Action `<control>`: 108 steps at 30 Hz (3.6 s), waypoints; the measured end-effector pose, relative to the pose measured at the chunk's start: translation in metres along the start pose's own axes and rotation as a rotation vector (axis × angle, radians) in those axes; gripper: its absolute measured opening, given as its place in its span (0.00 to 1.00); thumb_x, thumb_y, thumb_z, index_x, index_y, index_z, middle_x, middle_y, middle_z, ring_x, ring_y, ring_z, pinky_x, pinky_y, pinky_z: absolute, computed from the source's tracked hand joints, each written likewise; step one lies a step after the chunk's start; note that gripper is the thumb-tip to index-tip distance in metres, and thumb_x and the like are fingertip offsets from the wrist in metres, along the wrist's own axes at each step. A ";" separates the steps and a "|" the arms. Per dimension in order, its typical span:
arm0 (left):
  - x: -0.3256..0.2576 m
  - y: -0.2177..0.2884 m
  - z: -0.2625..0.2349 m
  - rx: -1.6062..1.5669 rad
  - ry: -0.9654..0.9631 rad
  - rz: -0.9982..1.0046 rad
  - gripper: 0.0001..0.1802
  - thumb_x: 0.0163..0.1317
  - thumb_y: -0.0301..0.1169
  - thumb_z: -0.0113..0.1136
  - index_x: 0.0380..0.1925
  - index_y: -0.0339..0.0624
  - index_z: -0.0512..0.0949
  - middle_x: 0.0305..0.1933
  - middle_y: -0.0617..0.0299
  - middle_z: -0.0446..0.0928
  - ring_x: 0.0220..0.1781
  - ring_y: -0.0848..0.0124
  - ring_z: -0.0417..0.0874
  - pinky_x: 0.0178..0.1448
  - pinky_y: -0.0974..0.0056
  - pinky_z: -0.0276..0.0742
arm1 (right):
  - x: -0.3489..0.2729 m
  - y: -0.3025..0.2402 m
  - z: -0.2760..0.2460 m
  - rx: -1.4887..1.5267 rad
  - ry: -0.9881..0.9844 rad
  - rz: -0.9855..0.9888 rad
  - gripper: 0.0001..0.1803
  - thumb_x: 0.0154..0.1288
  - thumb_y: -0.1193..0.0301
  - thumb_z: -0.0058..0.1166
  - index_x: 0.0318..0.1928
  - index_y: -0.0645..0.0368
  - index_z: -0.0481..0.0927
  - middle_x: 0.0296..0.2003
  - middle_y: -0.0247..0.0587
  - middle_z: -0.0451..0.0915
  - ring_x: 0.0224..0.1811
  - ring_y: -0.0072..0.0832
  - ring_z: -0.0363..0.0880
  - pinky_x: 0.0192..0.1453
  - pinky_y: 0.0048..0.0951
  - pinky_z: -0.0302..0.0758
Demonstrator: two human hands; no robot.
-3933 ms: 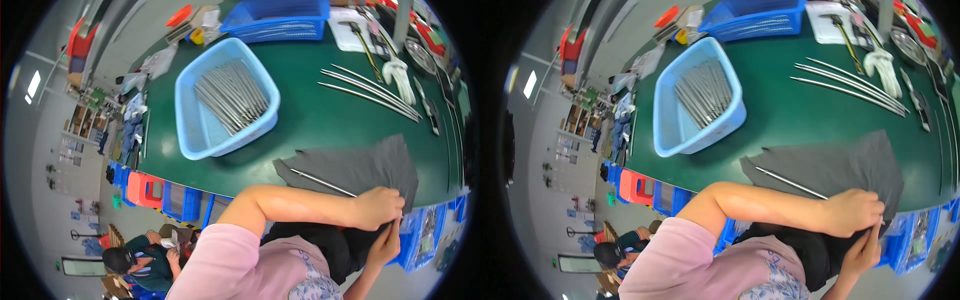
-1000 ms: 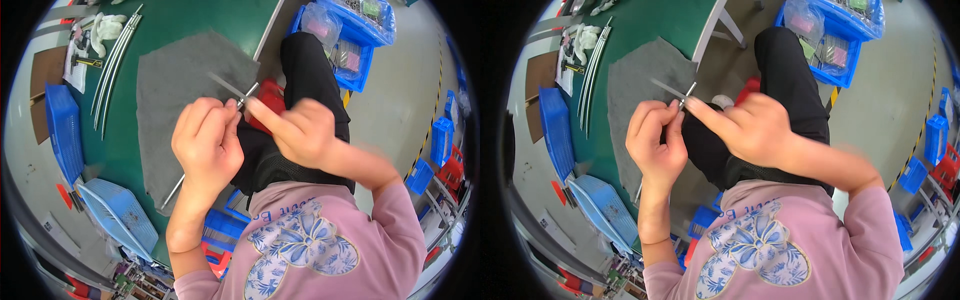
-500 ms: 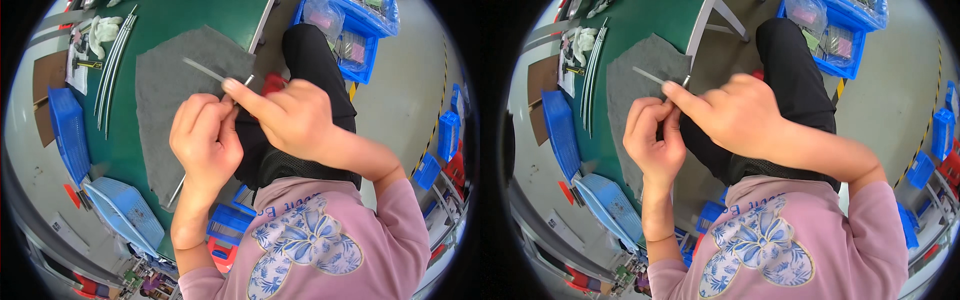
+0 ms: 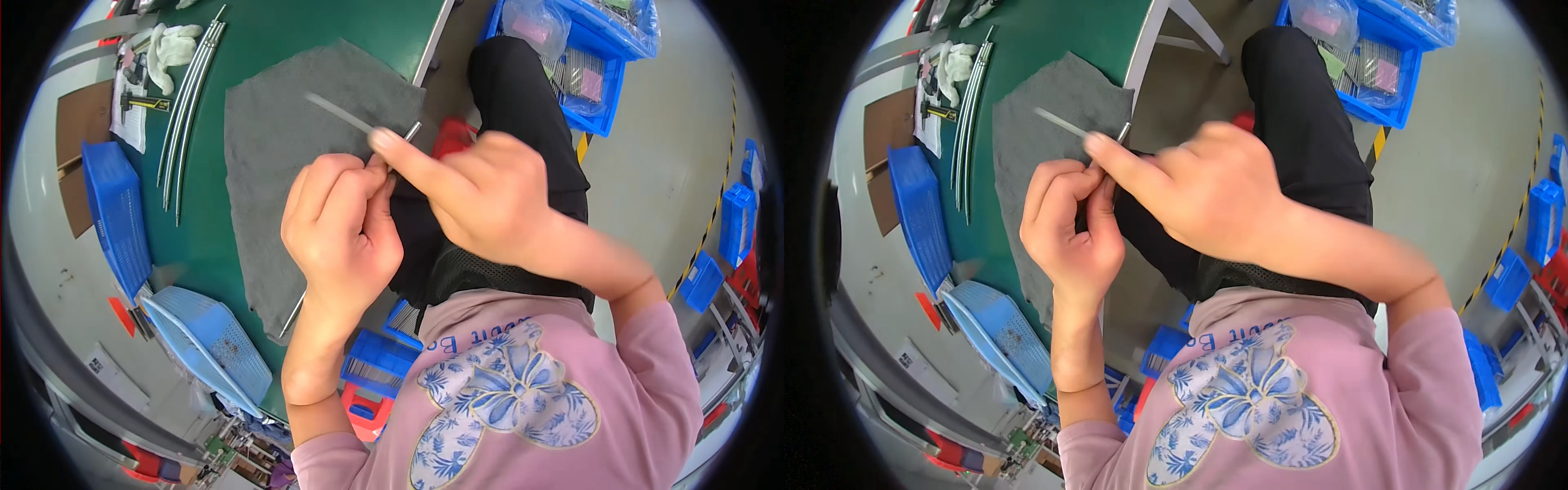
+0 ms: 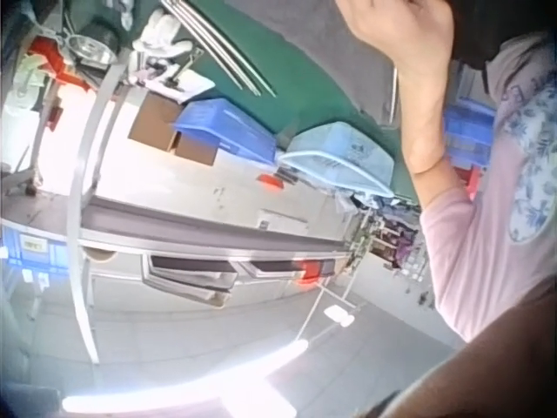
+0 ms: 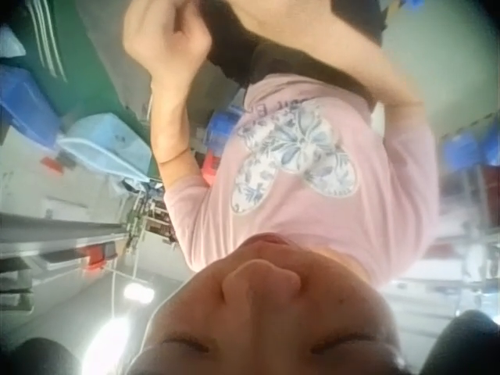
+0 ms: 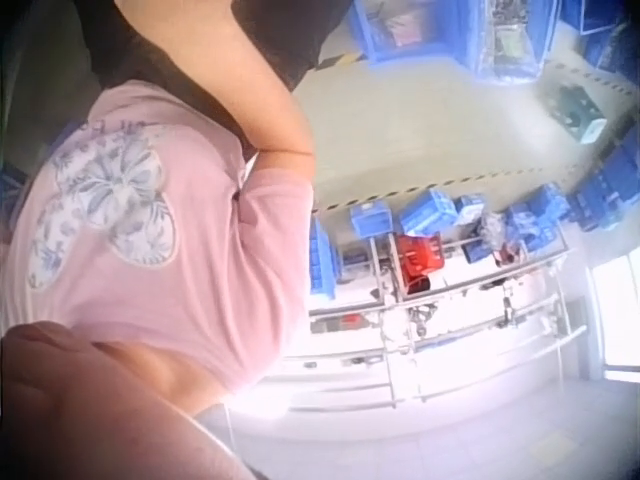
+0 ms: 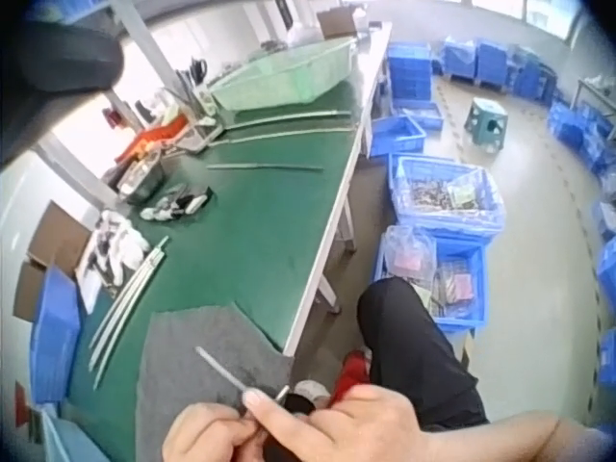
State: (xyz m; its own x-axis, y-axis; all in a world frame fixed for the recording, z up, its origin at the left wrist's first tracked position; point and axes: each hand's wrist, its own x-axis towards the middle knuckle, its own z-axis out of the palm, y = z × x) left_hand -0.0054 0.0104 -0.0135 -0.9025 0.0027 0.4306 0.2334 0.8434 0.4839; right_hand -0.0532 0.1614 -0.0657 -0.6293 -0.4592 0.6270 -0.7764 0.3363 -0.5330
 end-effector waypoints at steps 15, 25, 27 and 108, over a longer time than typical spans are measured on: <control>0.001 0.001 0.001 -0.010 -0.021 -0.029 0.09 0.44 0.14 0.66 0.24 0.37 0.76 0.26 0.58 0.73 0.25 0.60 0.74 0.28 0.61 0.69 | -0.017 -0.005 -0.019 -0.120 -0.090 0.034 0.33 0.42 0.72 0.57 0.56 0.49 0.81 0.12 0.24 0.61 0.13 0.21 0.64 0.22 0.24 0.63; 0.000 0.002 -0.001 0.000 -0.026 -0.029 0.09 0.46 0.14 0.66 0.23 0.37 0.75 0.25 0.58 0.73 0.24 0.61 0.73 0.27 0.62 0.69 | -0.015 0.009 0.015 0.030 0.131 -0.081 0.34 0.35 0.84 0.57 0.52 0.61 0.83 0.12 0.26 0.60 0.11 0.24 0.59 0.19 0.25 0.60; -0.001 0.001 -0.004 0.003 -0.014 -0.034 0.10 0.45 0.14 0.66 0.22 0.37 0.75 0.25 0.59 0.73 0.24 0.61 0.73 0.27 0.62 0.69 | -0.034 0.011 0.025 0.057 0.155 -0.072 0.33 0.34 0.84 0.58 0.51 0.62 0.83 0.13 0.26 0.61 0.12 0.25 0.60 0.19 0.25 0.61; -0.001 0.010 -0.006 0.023 0.007 -0.108 0.10 0.47 0.16 0.66 0.29 0.36 0.78 0.29 0.57 0.74 0.26 0.66 0.76 0.28 0.66 0.71 | -0.022 0.010 -0.008 0.593 0.102 0.592 0.11 0.65 0.80 0.51 0.47 0.63 0.79 0.20 0.35 0.74 0.18 0.22 0.71 0.26 0.21 0.68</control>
State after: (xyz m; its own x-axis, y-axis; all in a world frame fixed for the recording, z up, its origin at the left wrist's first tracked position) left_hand -0.0001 0.0154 -0.0047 -0.9193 -0.0928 0.3823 0.1262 0.8509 0.5099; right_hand -0.0475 0.1819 -0.0801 -0.9489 -0.2570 0.1833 -0.1890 -0.0026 -0.9820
